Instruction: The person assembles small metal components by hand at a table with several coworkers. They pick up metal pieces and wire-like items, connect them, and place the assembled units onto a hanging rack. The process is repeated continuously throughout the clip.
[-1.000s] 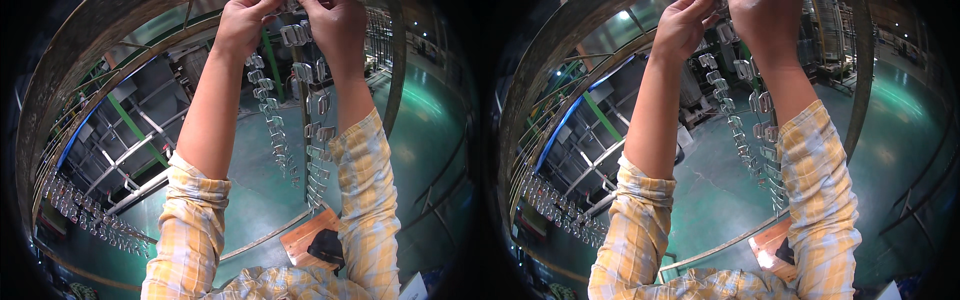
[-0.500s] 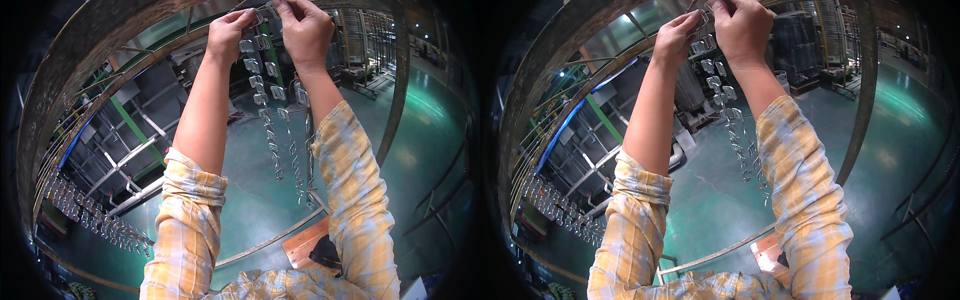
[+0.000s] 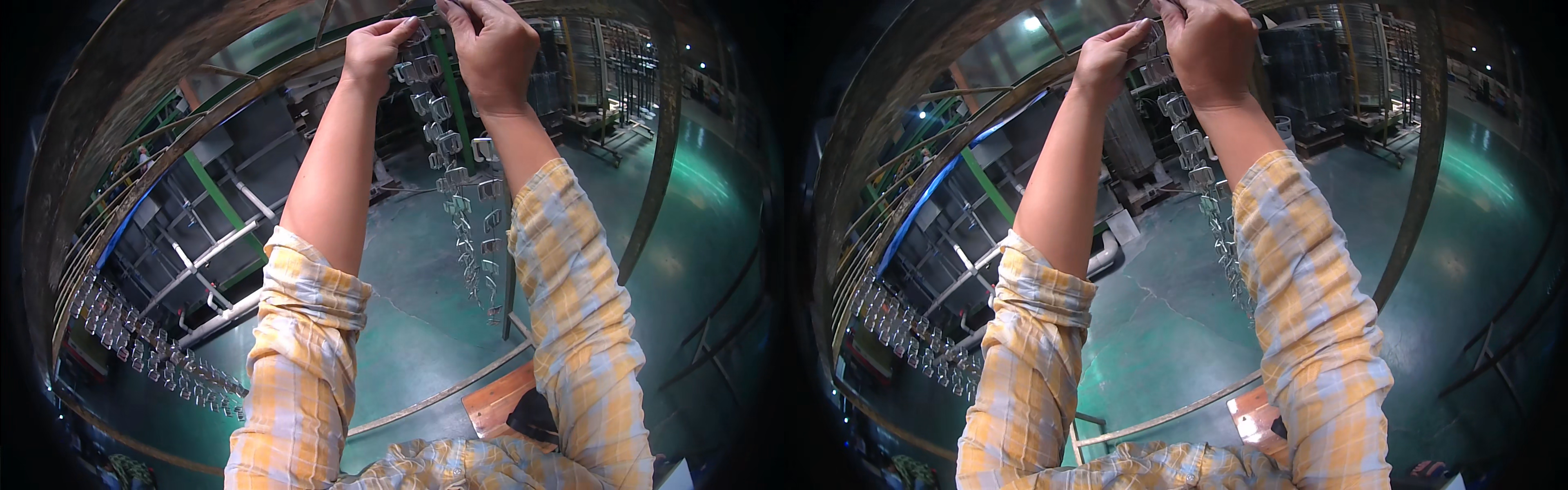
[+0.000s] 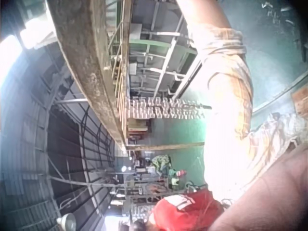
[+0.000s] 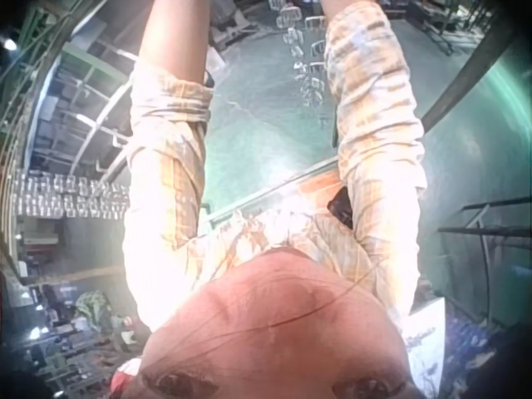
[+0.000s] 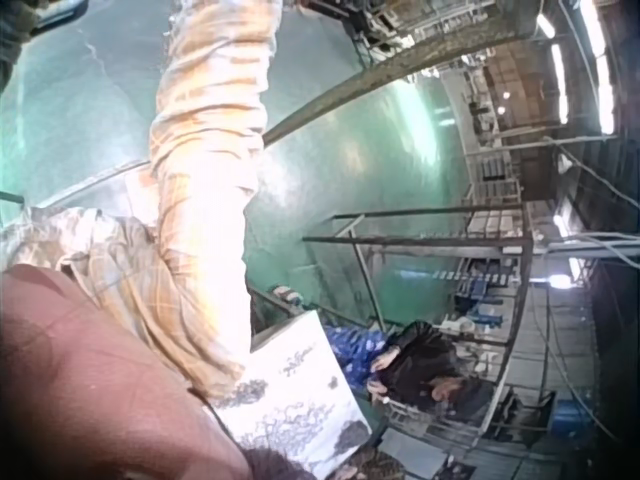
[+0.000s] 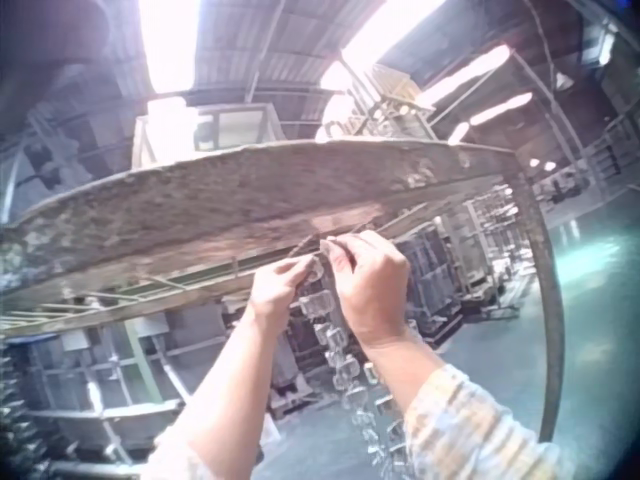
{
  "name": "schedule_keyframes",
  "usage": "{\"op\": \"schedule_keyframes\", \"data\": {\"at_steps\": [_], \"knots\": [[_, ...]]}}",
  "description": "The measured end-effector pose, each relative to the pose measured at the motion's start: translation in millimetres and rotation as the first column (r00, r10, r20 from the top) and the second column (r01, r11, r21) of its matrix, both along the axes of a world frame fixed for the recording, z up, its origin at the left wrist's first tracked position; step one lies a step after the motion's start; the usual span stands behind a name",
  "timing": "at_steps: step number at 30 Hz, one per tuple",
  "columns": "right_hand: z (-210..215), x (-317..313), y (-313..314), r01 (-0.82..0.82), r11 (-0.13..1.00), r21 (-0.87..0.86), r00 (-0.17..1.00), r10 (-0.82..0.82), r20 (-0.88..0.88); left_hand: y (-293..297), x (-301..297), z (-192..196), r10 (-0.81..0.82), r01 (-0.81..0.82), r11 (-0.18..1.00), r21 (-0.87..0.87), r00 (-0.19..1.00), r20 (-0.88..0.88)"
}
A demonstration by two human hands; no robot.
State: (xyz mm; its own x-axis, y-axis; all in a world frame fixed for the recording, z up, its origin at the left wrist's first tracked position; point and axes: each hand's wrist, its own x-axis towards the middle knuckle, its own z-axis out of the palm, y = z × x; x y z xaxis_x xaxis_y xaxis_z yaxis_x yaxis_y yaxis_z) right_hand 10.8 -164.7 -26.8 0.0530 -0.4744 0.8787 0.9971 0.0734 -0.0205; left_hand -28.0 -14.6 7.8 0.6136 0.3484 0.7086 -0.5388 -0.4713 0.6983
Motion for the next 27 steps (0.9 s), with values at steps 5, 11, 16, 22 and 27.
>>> {"op": "schedule_keyframes", "data": {"at_steps": [5, 11, 16, 22, 27], "knots": [[2, 2, 3, 0.007, 0.999, -0.048, 1.000, -0.007, 0.009, -1, -2, -1, 0.040, -0.040, 0.999, 0.033, 0.999, 0.005], [6, 13, 15, -0.004, 0.997, -0.075, 1.000, 0.004, -0.003, -1, -11, -6, 0.124, -0.126, 0.991, 0.052, 0.991, 0.045], [10, 21, 24, 0.052, 0.982, -0.182, 0.996, -0.064, -0.057, -11, -44, -26, 0.231, -0.236, 0.969, 0.067, 0.969, 0.086], [5, 43, 49, 0.119, 0.966, -0.230, 0.992, -0.124, -0.008, -16, -106, -69, 0.339, -0.332, 0.939, 0.089, 0.938, -0.073], [21, 53, 28, 0.103, 0.961, -0.256, 0.995, -0.102, 0.017, -34, -146, -119, 0.291, -0.275, 0.956, 0.102, 0.935, -0.201]]}}
